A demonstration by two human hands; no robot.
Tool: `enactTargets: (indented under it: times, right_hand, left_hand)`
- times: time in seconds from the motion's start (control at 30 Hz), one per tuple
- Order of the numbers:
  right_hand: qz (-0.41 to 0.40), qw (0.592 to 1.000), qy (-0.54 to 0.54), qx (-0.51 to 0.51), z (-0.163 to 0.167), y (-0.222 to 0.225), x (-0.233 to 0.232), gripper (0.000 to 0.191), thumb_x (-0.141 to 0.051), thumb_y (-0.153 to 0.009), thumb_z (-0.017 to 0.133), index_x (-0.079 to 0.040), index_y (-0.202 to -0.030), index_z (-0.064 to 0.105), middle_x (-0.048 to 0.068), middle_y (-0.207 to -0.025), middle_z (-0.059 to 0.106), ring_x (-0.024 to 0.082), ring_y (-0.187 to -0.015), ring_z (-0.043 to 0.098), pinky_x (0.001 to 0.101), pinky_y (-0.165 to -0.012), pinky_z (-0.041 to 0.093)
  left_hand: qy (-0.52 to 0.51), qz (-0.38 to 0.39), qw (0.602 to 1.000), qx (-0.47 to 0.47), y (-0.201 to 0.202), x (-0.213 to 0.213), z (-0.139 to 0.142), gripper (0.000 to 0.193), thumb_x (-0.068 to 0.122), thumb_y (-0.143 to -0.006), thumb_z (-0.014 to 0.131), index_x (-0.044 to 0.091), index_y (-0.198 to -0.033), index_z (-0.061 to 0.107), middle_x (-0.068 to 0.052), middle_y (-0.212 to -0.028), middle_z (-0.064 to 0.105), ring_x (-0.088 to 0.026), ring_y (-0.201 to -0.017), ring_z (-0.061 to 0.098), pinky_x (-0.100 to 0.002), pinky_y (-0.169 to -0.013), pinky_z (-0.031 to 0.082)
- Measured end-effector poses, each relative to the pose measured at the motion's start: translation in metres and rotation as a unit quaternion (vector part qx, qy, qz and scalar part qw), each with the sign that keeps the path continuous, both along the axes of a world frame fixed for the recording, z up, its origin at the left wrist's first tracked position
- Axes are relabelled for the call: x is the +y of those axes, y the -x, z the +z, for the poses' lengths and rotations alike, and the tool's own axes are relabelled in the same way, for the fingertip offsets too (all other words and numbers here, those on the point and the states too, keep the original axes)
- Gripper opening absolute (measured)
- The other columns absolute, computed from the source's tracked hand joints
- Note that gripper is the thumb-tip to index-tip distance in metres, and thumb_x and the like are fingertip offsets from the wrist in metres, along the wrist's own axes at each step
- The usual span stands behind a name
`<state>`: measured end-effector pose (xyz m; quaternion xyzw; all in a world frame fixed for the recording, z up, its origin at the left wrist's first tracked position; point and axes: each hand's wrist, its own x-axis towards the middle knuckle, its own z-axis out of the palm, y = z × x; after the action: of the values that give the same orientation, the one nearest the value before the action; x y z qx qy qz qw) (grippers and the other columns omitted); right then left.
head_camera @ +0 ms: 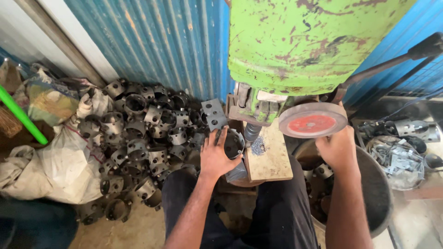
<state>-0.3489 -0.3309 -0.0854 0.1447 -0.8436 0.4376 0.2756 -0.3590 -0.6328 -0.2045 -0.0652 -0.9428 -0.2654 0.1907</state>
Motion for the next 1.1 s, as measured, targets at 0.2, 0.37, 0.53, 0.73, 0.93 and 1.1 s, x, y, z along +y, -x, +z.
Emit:
enactTargets:
  times: [0.2, 0.37, 0.53, 0.73, 0.93, 1.1]
  right_hand:
    - [0.004, 0.996, 0.051, -0.067, -0.010, 0.003, 0.007, 0.022, 0.007, -0.086, 0.050, 0.005, -0.100, 0.067, 0.008, -0.068, 0.066, 0.014, -0.045, 0.058, 0.0284, -0.042, 0.044]
    - [-0.001, 0.998, 0.052, -0.046, -0.017, 0.006, 0.008, 0.023, 0.009, -0.087, 0.048, 0.006, -0.096, 0.069, 0.007, -0.067, 0.065, 0.014, -0.045, 0.059, 0.0286, -0.041, 0.045]
    - [-0.003, 0.998, 0.053, -0.041, -0.019, 0.008, 0.010, 0.025, 0.010, -0.087, 0.046, 0.006, -0.097, 0.069, 0.008, -0.067, 0.066, 0.014, -0.045, 0.060, 0.0288, -0.041, 0.046]
    - [-0.001, 0.996, 0.072, -0.048, -0.014, 0.005, 0.004, 0.027, 0.010, -0.087, 0.044, 0.006, -0.097, 0.069, 0.008, -0.068, 0.065, 0.014, -0.045, 0.059, 0.0286, -0.040, 0.045]
    - [-0.023, 0.982, 0.065, -0.175, 0.026, -0.019, 0.002, 0.037, 0.005, -0.090, 0.048, 0.001, -0.123, 0.064, 0.009, -0.067, 0.062, 0.016, -0.044, 0.056, 0.0314, -0.036, 0.045]
    - [-0.020, 0.994, -0.024, -0.100, 0.033, -0.019, 0.007, 0.047, 0.005, -0.086, 0.051, 0.001, -0.133, 0.059, 0.009, -0.068, 0.068, 0.017, -0.049, 0.065, 0.0308, -0.047, 0.052]
  left_hand:
    - [-0.011, -0.004, 1.000, 0.000, 0.002, 0.000, -0.002, 0.106, 0.046, -0.057, 0.091, 0.016, -0.149, 0.048, -0.015, -0.142, 0.049, -0.041, -0.122, 0.055, -0.056, -0.096, 0.049]
    - [0.002, -0.007, 1.000, -0.005, 0.004, -0.001, -0.004, 0.106, 0.046, -0.059, 0.091, 0.016, -0.151, 0.047, -0.015, -0.141, 0.048, -0.041, -0.122, 0.054, -0.056, -0.096, 0.048]
    - [0.005, -0.006, 1.000, -0.013, 0.002, -0.001, -0.001, 0.107, 0.047, -0.059, 0.091, 0.016, -0.151, 0.046, -0.015, -0.142, 0.047, -0.041, -0.125, 0.053, -0.056, -0.100, 0.047]
    - [-0.006, -0.017, 0.999, -0.035, 0.003, -0.002, 0.007, 0.106, 0.045, -0.060, 0.090, 0.018, -0.152, 0.046, -0.015, -0.144, 0.046, -0.040, -0.127, 0.051, -0.056, -0.103, 0.045]
    - [-0.003, -0.041, 0.998, -0.041, 0.003, -0.006, 0.013, 0.104, 0.043, -0.059, 0.090, 0.019, -0.151, 0.046, -0.013, -0.146, 0.045, -0.040, -0.131, 0.048, -0.057, -0.103, 0.045]
    - [0.001, -0.036, 0.998, -0.051, 0.000, -0.006, 0.017, 0.106, 0.044, -0.060, 0.089, 0.019, -0.152, 0.045, -0.013, -0.146, 0.044, -0.041, -0.131, 0.048, -0.058, -0.104, 0.044]
